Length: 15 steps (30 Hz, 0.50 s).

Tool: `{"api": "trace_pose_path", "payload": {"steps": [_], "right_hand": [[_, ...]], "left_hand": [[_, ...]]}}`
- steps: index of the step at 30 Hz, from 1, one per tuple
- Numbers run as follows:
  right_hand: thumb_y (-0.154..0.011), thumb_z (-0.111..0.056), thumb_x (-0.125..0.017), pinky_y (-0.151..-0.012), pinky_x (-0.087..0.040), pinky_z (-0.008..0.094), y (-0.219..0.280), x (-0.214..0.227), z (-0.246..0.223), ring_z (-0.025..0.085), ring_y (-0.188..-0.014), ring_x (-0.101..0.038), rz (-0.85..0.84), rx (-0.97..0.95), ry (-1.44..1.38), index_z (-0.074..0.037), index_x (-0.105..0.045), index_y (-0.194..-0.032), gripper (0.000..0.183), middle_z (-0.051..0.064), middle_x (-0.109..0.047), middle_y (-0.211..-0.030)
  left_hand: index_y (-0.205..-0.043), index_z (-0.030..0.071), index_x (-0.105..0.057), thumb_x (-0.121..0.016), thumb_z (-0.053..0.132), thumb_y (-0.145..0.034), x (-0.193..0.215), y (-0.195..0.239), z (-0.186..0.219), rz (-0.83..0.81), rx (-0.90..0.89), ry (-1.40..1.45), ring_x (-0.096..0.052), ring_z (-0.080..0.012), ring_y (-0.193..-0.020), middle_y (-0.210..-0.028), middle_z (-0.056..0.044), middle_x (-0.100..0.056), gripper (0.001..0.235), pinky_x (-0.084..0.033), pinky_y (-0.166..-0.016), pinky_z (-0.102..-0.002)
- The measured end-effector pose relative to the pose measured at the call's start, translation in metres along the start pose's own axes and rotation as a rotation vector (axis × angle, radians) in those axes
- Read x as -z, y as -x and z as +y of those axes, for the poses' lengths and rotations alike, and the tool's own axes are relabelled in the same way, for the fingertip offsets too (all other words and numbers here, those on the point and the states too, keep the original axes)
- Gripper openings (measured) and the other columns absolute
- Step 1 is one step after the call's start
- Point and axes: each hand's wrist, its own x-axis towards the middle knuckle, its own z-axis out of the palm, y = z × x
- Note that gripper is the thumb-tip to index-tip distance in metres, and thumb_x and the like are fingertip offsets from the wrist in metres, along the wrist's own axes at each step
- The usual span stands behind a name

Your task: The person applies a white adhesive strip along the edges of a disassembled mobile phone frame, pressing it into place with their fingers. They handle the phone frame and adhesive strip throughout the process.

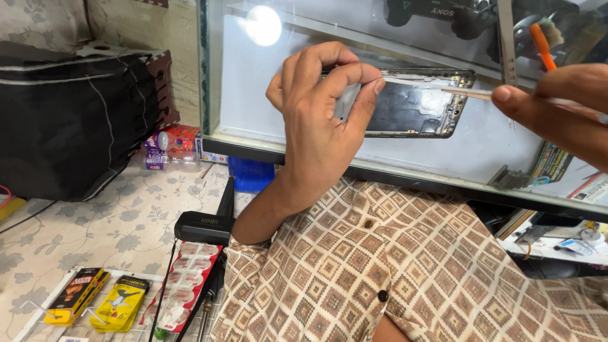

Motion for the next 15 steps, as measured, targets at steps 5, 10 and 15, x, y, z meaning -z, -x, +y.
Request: {"api": "trace_pose_path", "payload": {"steps": [5, 10, 15], "right_hand": [[-0.088, -0.029, -0.068, -0.07, -0.062, 0.035, 0.021, -0.009, -0.009, 0.025, -0.076, -0.071, 0.069, -0.255, -0.381, -0.001, -0.068, -0.091, 0.028, 0.011, -0.066, -0.078], [-0.094, -0.018, -0.073, -0.071, -0.06, 0.03, 0.031, -0.02, -0.001, 0.018, -0.069, -0.075, 0.037, -0.811, -0.753, 0.004, -0.062, -0.086, 0.026, 0.012, -0.067, -0.068], [-0.093, -0.013, -0.073, -0.066, -0.058, 0.031, 0.058, -0.045, 0.013, 0.019, -0.067, -0.072, 0.231, -0.408, -0.542, 0.003, -0.062, -0.097, 0.02, 0.014, -0.066, -0.072]], "left_hand": [[-0.103, 0.014, -0.076, -0.082, 0.019, -0.098, 0.004, 0.003, 0.013, 0.006, -0.021, 0.051, -0.05, -0.0164, -0.123, -0.118, 0.003, -0.057, 0.009, -0.024, -0.11, -0.037], [-0.102, 0.012, -0.076, -0.084, 0.016, -0.099, 0.023, 0.007, 0.026, 0.007, -0.004, 0.156, -0.052, -0.0159, -0.122, -0.119, 0.002, -0.058, 0.01, -0.032, -0.105, -0.03], [-0.102, 0.01, -0.076, -0.084, 0.015, -0.1, 0.045, 0.006, 0.023, -0.066, 0.026, 0.252, -0.052, -0.0155, -0.117, -0.118, -0.001, -0.06, 0.01, -0.037, -0.103, -0.029]]}}
